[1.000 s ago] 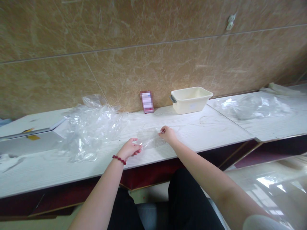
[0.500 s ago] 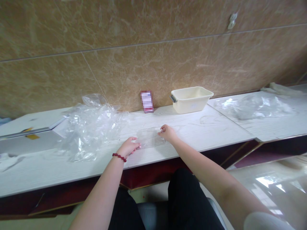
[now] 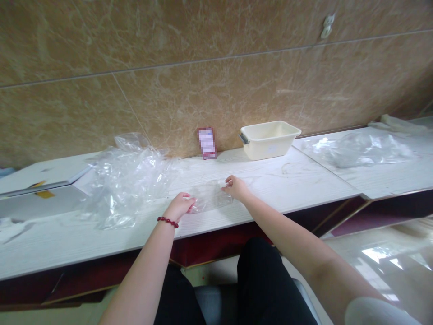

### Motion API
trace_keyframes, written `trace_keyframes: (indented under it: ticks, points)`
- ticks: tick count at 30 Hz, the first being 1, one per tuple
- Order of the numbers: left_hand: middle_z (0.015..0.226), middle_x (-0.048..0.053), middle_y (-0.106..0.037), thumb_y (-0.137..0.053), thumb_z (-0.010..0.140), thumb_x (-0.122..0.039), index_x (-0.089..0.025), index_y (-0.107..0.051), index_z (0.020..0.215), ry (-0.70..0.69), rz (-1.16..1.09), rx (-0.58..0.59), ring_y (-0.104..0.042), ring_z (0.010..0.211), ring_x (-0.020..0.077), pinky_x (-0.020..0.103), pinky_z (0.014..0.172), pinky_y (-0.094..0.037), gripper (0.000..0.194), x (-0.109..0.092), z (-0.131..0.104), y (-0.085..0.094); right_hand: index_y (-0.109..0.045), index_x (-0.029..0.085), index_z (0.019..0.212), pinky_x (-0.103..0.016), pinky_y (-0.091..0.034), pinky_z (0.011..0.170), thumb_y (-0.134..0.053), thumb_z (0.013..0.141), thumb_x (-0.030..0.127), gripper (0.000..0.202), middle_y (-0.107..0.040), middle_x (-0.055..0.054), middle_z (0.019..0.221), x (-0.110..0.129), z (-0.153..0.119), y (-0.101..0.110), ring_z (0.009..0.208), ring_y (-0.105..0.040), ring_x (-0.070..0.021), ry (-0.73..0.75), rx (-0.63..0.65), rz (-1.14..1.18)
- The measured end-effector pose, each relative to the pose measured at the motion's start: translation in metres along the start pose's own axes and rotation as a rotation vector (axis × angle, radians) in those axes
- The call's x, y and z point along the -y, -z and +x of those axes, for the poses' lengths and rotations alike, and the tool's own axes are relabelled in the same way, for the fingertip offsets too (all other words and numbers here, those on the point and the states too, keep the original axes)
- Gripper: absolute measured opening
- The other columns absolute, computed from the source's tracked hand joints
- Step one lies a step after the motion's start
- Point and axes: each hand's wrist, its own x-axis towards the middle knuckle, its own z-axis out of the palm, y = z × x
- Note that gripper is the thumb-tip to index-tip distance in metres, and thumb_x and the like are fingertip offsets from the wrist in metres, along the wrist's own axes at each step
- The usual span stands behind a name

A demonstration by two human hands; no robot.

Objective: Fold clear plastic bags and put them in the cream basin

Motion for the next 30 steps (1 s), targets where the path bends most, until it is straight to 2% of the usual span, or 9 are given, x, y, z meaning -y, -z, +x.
trace_keyframes:
  ticks: [3, 5, 8, 11, 16, 23, 30]
  points:
    - [0.073, 0.005, -0.055, -0.061, 0.056, -0.031, -0.012, -0.044, 0.097, -0.055, -0.058, -0.157, -0.052, 0.058, 0.0122, 0.025, 0.056, -0.04, 0.048, 0.0, 0.007, -0.005, -0.049, 0.018, 0.078, -0.018, -0.035, 0.053, -0.062, 0.057, 0.027, 0.026, -0.055, 0.002, 0.066, 0.001, 0.0, 0.0, 0.061, -0.052, -0.0086, -0.01, -0.008, -0.018]
    - [0.086, 0.007, -0.053, -0.06, 0.057, -0.027, -0.015, -0.041, 0.102, -0.086, -0.187, -0.275, -0.052, 0.066, 0.012, 0.025, 0.06, -0.041, 0.051, -0.003, 0.01, -0.009, -0.049, 0.019, 0.078, -0.018, -0.036, 0.054, -0.061, 0.058, 0.028, 0.025, -0.056, 0.002, 0.067, 0.001, 0.0, 0.001, 0.061, -0.052, -0.0084, -0.015, -0.016, -0.012]
    - [0.096, 0.007, -0.046, -0.057, 0.06, -0.02, -0.019, -0.036, 0.109, -0.05, -0.426, -0.352, -0.05, 0.073, 0.0105, 0.024, 0.064, -0.041, 0.054, -0.009, 0.014, -0.016, -0.049, 0.019, 0.081, -0.018, -0.037, 0.054, -0.059, 0.06, 0.028, 0.025, -0.057, 0.002, 0.069, -0.002, 0.001, 0.002, 0.061, -0.052, -0.0081, -0.008, -0.034, 0.014]
    - [0.089, 0.005, -0.045, -0.054, 0.061, -0.016, -0.017, -0.033, 0.111, 0.008, -0.53, -0.325, -0.049, 0.069, 0.0094, 0.024, 0.064, -0.043, 0.054, -0.015, 0.018, -0.021, -0.048, 0.019, 0.082, -0.018, -0.037, 0.052, -0.059, 0.06, 0.028, 0.026, -0.058, 0.002, 0.07, -0.007, 0.003, 0.003, 0.06, -0.053, -0.008, -0.011, -0.048, 0.037]
    - [0.07, 0.0, -0.046, -0.048, 0.064, -0.007, -0.013, -0.031, 0.113, 0.02, -0.621, -0.244, -0.05, 0.061, 0.0072, 0.023, 0.065, -0.044, 0.052, -0.02, 0.028, -0.024, -0.049, 0.019, 0.081, -0.018, -0.037, 0.051, -0.058, 0.059, 0.024, 0.024, -0.058, 0.003, 0.068, -0.012, 0.006, 0.004, 0.059, -0.053, -0.0082, -0.019, -0.058, 0.058]
    - [0.066, 0.0, -0.049, -0.049, 0.064, -0.005, -0.015, -0.036, 0.106, 0.038, -0.682, -0.192, -0.053, 0.061, 0.0095, 0.024, 0.063, -0.045, 0.044, -0.027, 0.034, -0.024, -0.051, 0.019, 0.079, -0.018, -0.037, 0.052, -0.056, 0.059, 0.02, 0.021, -0.056, 0.003, 0.065, -0.008, 0.008, 0.004, 0.058, -0.052, -0.008, 0.016, -0.064, 0.072]
    - [0.061, -0.002, -0.048, -0.053, 0.06, -0.004, -0.013, -0.04, 0.101, -0.042, -0.632, -0.177, -0.052, 0.059, 0.0082, 0.024, 0.063, -0.044, 0.044, -0.025, 0.035, -0.026, -0.05, 0.018, 0.081, -0.018, -0.037, 0.051, -0.056, 0.059, 0.018, 0.022, -0.057, 0.002, 0.068, -0.005, 0.007, 0.004, 0.058, -0.051, -0.0079, 0.003, -0.052, 0.075]
